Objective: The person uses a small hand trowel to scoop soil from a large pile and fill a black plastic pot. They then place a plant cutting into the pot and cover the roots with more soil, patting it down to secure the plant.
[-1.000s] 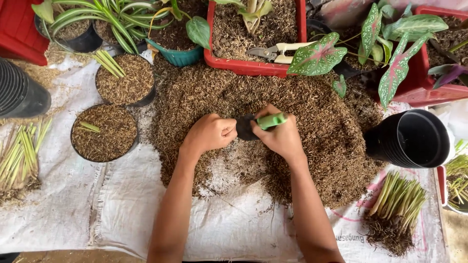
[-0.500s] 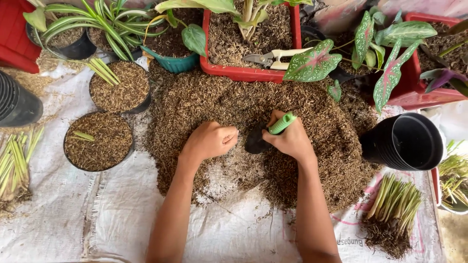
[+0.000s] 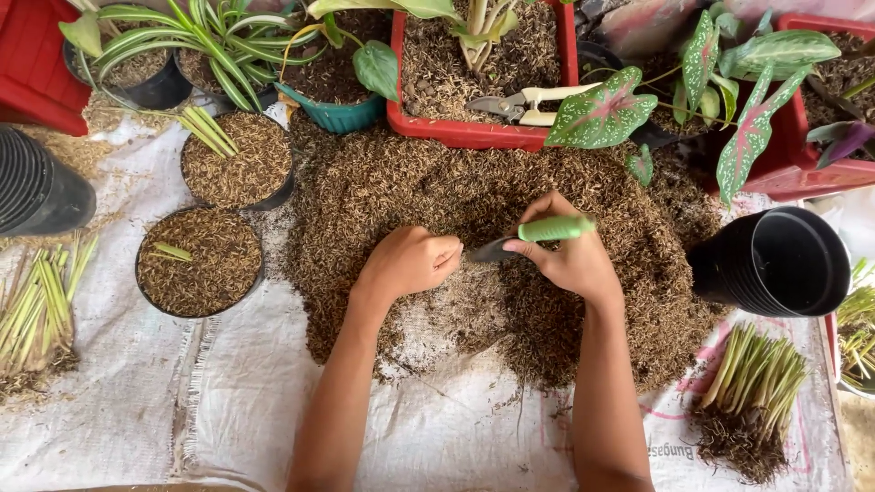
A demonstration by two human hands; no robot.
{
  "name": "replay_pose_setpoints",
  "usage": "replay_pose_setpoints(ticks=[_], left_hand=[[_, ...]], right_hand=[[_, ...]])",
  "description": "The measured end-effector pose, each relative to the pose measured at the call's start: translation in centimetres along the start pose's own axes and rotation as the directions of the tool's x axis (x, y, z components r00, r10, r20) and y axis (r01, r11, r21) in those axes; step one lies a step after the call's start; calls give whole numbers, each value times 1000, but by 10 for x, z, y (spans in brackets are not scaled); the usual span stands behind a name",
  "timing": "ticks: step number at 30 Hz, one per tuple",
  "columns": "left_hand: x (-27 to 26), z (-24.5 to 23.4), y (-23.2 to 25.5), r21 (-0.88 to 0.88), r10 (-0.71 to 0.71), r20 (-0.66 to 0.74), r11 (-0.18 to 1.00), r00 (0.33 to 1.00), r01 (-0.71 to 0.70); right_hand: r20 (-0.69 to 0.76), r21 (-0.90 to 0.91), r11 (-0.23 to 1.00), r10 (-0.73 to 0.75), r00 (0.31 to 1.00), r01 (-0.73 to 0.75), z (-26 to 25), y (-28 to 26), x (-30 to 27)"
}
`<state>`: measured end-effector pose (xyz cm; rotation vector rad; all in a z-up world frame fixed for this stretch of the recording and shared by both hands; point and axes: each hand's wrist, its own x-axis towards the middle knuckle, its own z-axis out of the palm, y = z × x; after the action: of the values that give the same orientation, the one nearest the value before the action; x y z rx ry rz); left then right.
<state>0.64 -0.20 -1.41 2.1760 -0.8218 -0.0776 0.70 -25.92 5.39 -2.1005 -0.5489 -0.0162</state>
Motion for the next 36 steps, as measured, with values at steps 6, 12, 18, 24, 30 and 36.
replay_pose_setpoints(ticks=[6,12,18,24,30,36], left_hand=[[-4,-7,-1,-7,-6,-53,1000,999,5],[-7,-17,7,52,92,-176,995,980,-84],[-13,-28,15,80,129,-234,990,964,-113],[-12,-8,-15,29,253,-399,964,881,-264],[-14,-1,-33,3,286,-467,947,837,-322],[-18,1,-38,-1,268,-453,954,850,-301]], right_hand=[[36,89,978,-194,980,190,33,27,3],[188,84,973,-228,955,216,53,16,5],[235,92,962,-271,933,256,58,5,9],[244,135,929,-369,897,345,78,9,22],[171,118,940,-337,926,320,81,0,23],[-75,-98,978,-192,978,185,49,3,6]])
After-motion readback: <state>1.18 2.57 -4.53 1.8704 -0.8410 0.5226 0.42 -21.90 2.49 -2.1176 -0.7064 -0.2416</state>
